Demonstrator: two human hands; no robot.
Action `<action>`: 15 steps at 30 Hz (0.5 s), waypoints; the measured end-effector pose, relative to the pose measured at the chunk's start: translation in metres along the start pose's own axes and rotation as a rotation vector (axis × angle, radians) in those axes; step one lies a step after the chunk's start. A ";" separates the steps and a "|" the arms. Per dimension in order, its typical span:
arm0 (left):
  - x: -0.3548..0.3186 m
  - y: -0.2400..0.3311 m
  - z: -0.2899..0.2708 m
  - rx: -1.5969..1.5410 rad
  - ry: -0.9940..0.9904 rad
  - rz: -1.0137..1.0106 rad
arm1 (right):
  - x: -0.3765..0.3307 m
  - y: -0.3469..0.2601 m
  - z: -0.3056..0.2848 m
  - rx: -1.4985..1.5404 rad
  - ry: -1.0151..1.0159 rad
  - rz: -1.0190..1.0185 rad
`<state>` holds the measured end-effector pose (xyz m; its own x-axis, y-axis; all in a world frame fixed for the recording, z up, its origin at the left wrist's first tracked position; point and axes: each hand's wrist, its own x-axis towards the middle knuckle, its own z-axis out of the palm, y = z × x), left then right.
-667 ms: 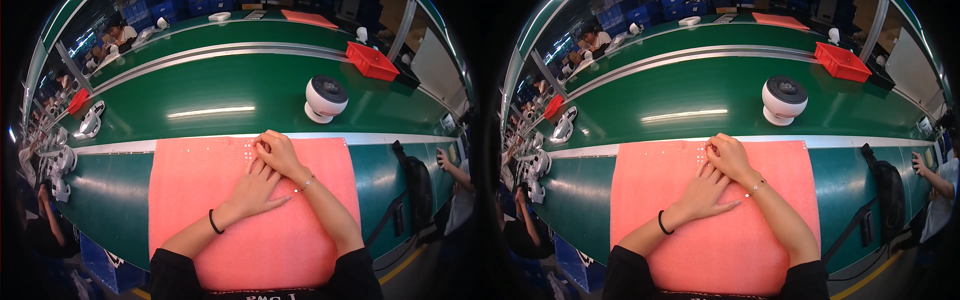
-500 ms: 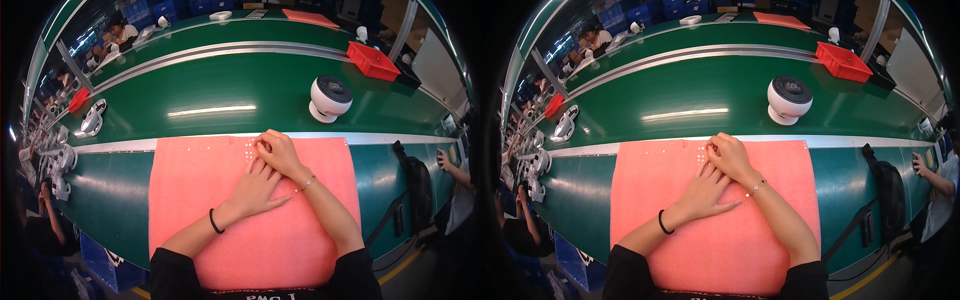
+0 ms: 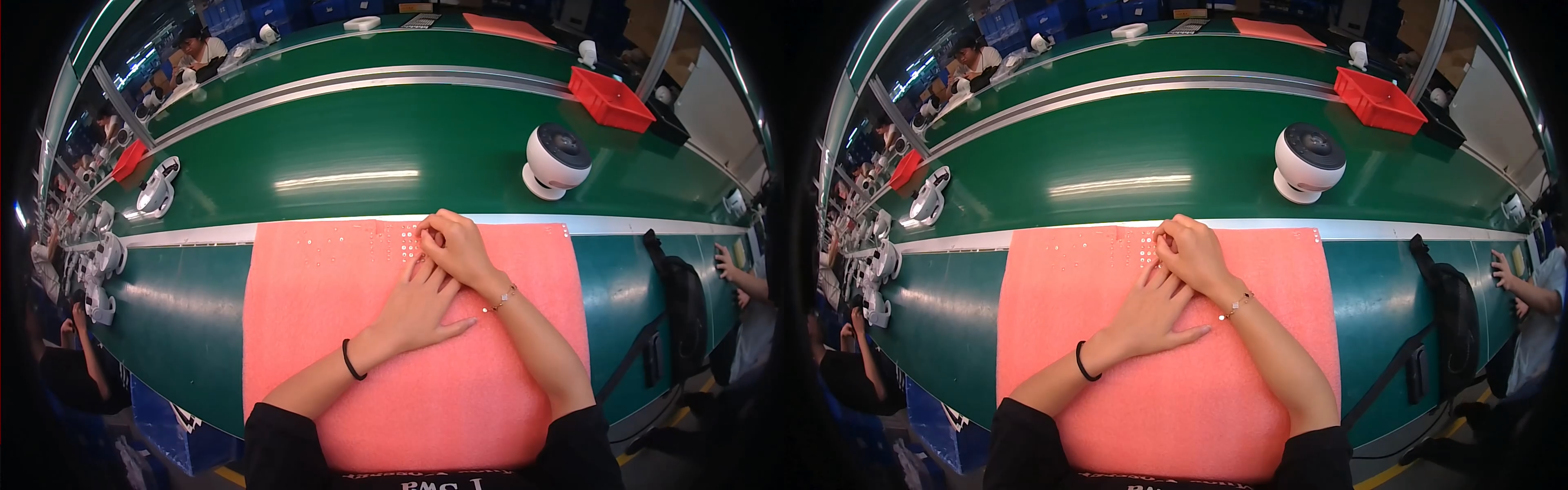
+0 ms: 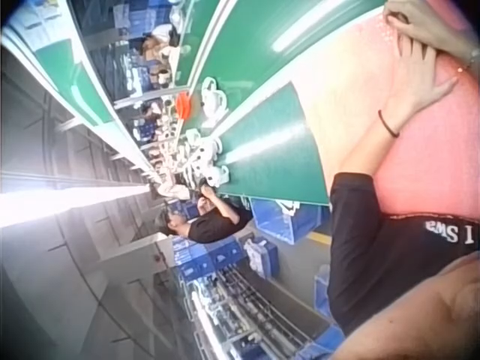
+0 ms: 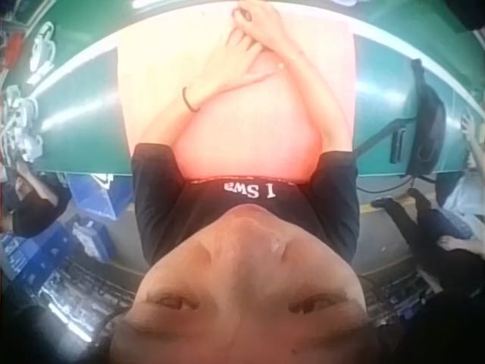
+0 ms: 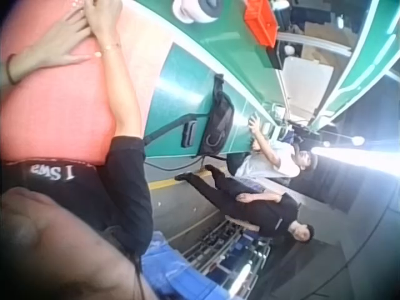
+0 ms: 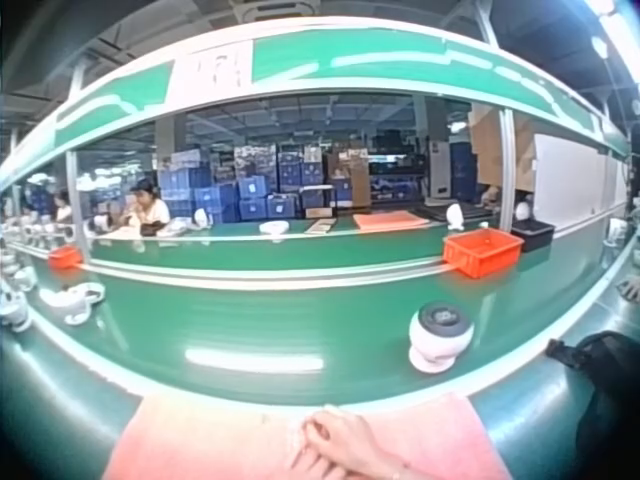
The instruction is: Assemble the housing and internal components of an electronic security camera on a production line.
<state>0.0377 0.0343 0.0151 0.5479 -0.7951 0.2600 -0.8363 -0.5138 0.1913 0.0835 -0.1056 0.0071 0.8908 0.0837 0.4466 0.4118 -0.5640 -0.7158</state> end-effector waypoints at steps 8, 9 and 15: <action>0.000 0.000 0.001 -0.009 0.003 0.004 | -0.001 0.000 0.001 -0.008 0.007 -0.003; 0.000 0.000 0.001 -0.008 0.002 0.005 | -0.001 0.000 0.000 -0.012 0.004 -0.008; 0.000 0.001 0.000 -0.017 -0.001 -0.001 | 0.000 0.002 0.001 0.001 0.003 -0.009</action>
<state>0.0374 0.0337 0.0155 0.5485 -0.7951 0.2589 -0.8355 -0.5088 0.2075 0.0839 -0.1062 0.0054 0.8867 0.0864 0.4542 0.4196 -0.5626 -0.7123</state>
